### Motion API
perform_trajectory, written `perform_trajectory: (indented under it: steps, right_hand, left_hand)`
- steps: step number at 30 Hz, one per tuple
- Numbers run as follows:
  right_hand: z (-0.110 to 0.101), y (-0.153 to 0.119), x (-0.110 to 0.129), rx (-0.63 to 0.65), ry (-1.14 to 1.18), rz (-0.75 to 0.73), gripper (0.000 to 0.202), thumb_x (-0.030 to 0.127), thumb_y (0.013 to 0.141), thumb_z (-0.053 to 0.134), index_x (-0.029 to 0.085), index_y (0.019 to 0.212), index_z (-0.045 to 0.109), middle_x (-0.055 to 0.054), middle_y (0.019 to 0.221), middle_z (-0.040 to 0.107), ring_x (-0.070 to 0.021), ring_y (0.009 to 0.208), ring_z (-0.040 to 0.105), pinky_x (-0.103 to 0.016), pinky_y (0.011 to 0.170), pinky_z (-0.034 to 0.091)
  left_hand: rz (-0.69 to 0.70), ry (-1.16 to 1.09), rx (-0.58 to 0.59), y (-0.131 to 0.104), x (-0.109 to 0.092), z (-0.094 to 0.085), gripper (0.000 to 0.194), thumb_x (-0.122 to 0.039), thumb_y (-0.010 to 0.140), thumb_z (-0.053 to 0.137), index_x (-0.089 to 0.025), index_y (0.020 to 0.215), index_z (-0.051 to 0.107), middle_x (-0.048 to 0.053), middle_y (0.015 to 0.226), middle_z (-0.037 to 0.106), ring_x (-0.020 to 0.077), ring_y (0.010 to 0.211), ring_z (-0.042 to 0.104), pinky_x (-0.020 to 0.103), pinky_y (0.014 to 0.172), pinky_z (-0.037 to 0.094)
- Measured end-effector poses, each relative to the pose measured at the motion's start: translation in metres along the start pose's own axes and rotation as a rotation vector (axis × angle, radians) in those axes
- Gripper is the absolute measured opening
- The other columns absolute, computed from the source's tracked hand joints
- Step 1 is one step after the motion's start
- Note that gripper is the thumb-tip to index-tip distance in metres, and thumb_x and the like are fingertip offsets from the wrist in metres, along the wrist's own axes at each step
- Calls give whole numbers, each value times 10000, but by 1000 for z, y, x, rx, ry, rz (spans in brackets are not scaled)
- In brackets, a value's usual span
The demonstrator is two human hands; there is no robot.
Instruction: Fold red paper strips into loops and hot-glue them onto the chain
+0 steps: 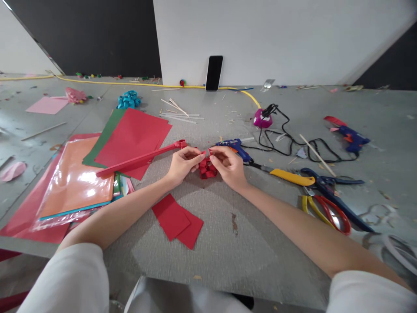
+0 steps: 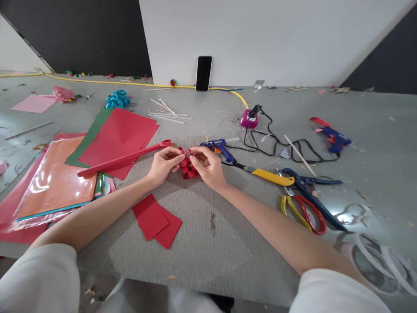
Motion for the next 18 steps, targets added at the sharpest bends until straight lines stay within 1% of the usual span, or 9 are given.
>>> perform_trajectory:
  steps: [4, 10, 14, 18]
  right_hand:
    - [-1, 0, -1, -8, -6, 7, 302, 509, 926, 690, 259, 1095, 693, -68, 1063, 757, -214, 979, 742, -399, 920, 635]
    - [0, -1, 5, 16, -31, -20, 268, 475, 964, 650, 248, 1095, 700, -63, 1034, 749, -197, 931, 732, -359, 859, 629]
    - [2, 0, 6, 41, -74, -1, 305, 507, 977, 618, 233, 1086, 696, -72, 1027, 748, -203, 901, 727, -362, 816, 633]
    - [3, 1, 8, 52, -73, -11, 299, 507, 981, 612, 236, 1070, 702, -70, 1019, 749, -209, 909, 725, -373, 831, 628]
  left_hand:
    - [3, 25, 8, -1, -1, 1, 405, -461, 706, 888, -143, 845, 678, -48, 586, 578, 44, 450, 471, 194, 429, 344]
    - [12, 24, 55, -1, -1, 4, 380, -459, 736, 871, -137, 832, 693, -41, 585, 581, 46, 443, 475, 189, 413, 346]
    - [8, 45, 59, 1, 3, 2, 399, -487, 740, 865, -135, 832, 702, -42, 575, 574, 44, 440, 472, 186, 410, 344]
    - [18, 41, 66, 1, 4, 2, 385, -478, 748, 863, -135, 828, 706, -42, 568, 570, 46, 441, 472, 186, 407, 341]
Point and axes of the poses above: each hand's wrist, its own y-axis towards the middle knuckle, its own z-axis out of the palm, x = y × z, the point moved 10 cm from there along y, towards the middle knuckle
